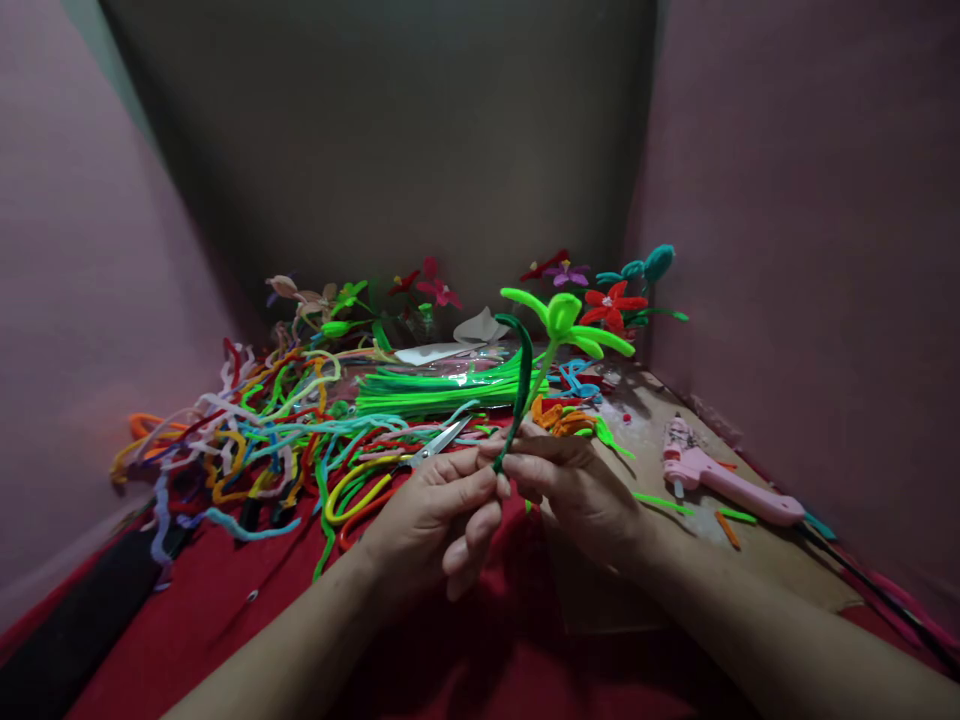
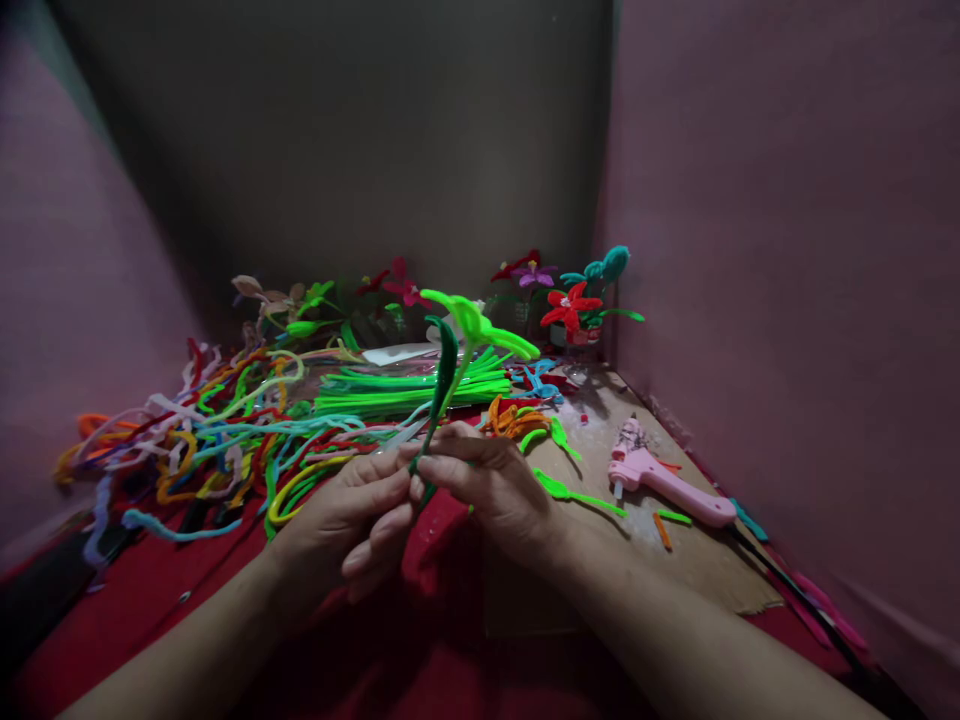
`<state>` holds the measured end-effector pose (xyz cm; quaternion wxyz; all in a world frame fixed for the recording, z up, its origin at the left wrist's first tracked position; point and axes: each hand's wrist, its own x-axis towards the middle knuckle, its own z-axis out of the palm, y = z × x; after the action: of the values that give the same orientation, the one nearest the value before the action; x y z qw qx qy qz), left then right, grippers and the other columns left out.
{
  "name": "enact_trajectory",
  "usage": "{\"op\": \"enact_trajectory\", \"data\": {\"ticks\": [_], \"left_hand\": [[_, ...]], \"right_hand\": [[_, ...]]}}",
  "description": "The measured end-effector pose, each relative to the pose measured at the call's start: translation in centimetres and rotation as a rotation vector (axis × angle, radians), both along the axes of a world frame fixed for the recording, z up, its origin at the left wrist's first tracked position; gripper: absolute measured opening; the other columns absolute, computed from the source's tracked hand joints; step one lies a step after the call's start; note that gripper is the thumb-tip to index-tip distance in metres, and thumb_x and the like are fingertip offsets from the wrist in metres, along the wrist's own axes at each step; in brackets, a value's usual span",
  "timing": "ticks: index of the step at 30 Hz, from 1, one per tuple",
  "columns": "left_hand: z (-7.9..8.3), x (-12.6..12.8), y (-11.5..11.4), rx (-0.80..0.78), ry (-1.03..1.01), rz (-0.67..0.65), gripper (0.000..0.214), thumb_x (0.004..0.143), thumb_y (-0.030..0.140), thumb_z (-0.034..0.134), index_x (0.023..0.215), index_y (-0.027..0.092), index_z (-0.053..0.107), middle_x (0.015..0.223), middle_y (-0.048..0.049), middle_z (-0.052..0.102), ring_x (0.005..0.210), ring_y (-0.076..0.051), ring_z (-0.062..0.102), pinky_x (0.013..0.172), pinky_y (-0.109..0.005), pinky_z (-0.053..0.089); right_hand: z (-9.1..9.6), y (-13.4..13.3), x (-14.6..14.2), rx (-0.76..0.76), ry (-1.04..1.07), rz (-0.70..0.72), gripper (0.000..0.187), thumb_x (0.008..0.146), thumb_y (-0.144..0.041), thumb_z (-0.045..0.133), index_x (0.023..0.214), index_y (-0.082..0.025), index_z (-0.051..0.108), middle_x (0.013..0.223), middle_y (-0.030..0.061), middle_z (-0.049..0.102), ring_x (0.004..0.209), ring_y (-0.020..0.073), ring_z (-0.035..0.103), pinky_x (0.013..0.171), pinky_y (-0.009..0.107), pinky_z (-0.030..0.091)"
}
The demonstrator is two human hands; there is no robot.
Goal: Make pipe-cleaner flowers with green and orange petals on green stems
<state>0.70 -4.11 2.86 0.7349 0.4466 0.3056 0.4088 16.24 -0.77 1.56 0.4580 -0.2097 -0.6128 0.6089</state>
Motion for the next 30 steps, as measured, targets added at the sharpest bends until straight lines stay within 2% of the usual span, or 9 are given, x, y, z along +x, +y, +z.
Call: {"op": "enact_trajectory", "data": {"ticks": [3, 8, 11, 15, 19, 22, 25, 27, 30], "left_hand": [[-0.3, 0.2, 0.1, 0.147, 0.241, 0.139, 0.019, 0.084, 0.032, 0.047, 0.082, 0.016, 0.056, 0.049, 0.0046, 0.052, 0.029, -0.006, 0.040, 0.029, -0.017, 0.036], [-1.2, 0.5, -0.3, 0.615, 0.717, 0.532, 0.009, 0.079, 0.025, 0.056, 0.077, 0.017, 0.061, 0.053, 0.0051, 0.049, 0.044, -0.005, 0.046, 0.045, -0.014, 0.038], [-0.9, 0.6, -0.4, 0.457, 0.622, 0.445, 0.013, 0.081, 0.028, 0.052, 0.075, 0.017, 0.057, 0.051, 0.0047, 0.051, 0.040, -0.006, 0.047, 0.041, -0.016, 0.040], [-0.2, 0.5, 0.0, 0.102, 0.246, 0.134, 0.013, 0.083, 0.029, 0.049, 0.079, 0.017, 0.052, 0.050, 0.0032, 0.057, 0.029, -0.008, 0.046, 0.026, -0.017, 0.036], [-0.4, 0.4, 0.3, 0.004, 0.021, -0.045, 0.014, 0.084, 0.028, 0.046, 0.080, 0.016, 0.052, 0.045, 0.0059, 0.052, 0.021, -0.006, 0.034, 0.020, -0.016, 0.030], [-0.8, 0.6, 0.1, 0.109, 0.194, 0.037, 0.019, 0.085, 0.031, 0.044, 0.075, 0.016, 0.053, 0.047, 0.0036, 0.054, 0.028, -0.008, 0.044, 0.027, -0.017, 0.036], [-1.2, 0.8, -0.2, 0.430, 0.558, 0.350, 0.013, 0.081, 0.026, 0.052, 0.078, 0.016, 0.059, 0.056, 0.0020, 0.057, 0.045, -0.007, 0.052, 0.045, -0.016, 0.043], [-1.4, 0.8, -0.3, 0.547, 0.665, 0.461, 0.011, 0.079, 0.024, 0.055, 0.083, 0.017, 0.062, 0.058, 0.0030, 0.056, 0.048, -0.006, 0.050, 0.049, -0.015, 0.042], [-1.1, 0.7, -0.3, 0.344, 0.553, 0.333, 0.016, 0.082, 0.030, 0.051, 0.084, 0.017, 0.059, 0.053, 0.0037, 0.054, 0.038, -0.006, 0.047, 0.038, -0.016, 0.038]], "right_hand": [[-0.2, 0.1, -0.1, -0.024, 0.010, -0.060, 0.017, 0.078, -0.027, 0.058, 0.067, -0.018, 0.066, 0.081, 0.0016, 0.061, 0.088, 0.0172, 0.054, 0.082, 0.032, 0.038], [-0.2, 0.1, -0.2, 0.071, -0.103, -0.213, 0.017, 0.079, -0.027, 0.057, 0.066, -0.018, 0.064, 0.077, 0.0005, 0.059, 0.082, 0.0165, 0.052, 0.080, 0.031, 0.037], [-0.1, 0.1, -0.2, 0.110, -0.117, -0.221, 0.019, 0.079, -0.028, 0.057, 0.065, -0.018, 0.065, 0.077, 0.0011, 0.059, 0.080, 0.0158, 0.051, 0.079, 0.030, 0.037], [-0.4, 0.3, -0.1, -0.057, -0.044, -0.039, 0.020, 0.079, -0.032, 0.056, 0.070, -0.016, 0.065, 0.068, 0.0002, 0.056, 0.063, 0.0112, 0.048, 0.061, 0.025, 0.037], [-0.3, 0.1, -0.1, -0.123, 0.036, 0.023, 0.022, 0.077, -0.033, 0.060, 0.066, -0.014, 0.063, 0.060, -0.0020, 0.052, 0.053, 0.0079, 0.041, 0.052, 0.023, 0.032], [0.1, -0.3, -0.1, -0.068, 0.007, -0.093, 0.023, 0.075, -0.033, 0.062, 0.061, -0.016, 0.062, 0.058, -0.0023, 0.050, 0.059, 0.0103, 0.046, 0.058, 0.025, 0.036], [0.1, -0.5, -0.2, 0.013, -0.095, -0.211, 0.022, 0.077, -0.034, 0.059, 0.065, -0.017, 0.064, 0.066, -0.0003, 0.055, 0.069, 0.0136, 0.050, 0.066, 0.027, 0.039], [-0.1, -0.4, -0.3, 0.063, -0.139, -0.241, 0.021, 0.079, -0.034, 0.057, 0.070, -0.017, 0.066, 0.071, 0.0005, 0.057, 0.073, 0.0148, 0.051, 0.070, 0.029, 0.040], [-0.2, 0.0, -0.2, 0.108, -0.173, -0.199, 0.021, 0.080, -0.034, 0.056, 0.073, -0.018, 0.069, 0.073, 0.0014, 0.060, 0.077, 0.0164, 0.054, 0.075, 0.031, 0.041]]}}
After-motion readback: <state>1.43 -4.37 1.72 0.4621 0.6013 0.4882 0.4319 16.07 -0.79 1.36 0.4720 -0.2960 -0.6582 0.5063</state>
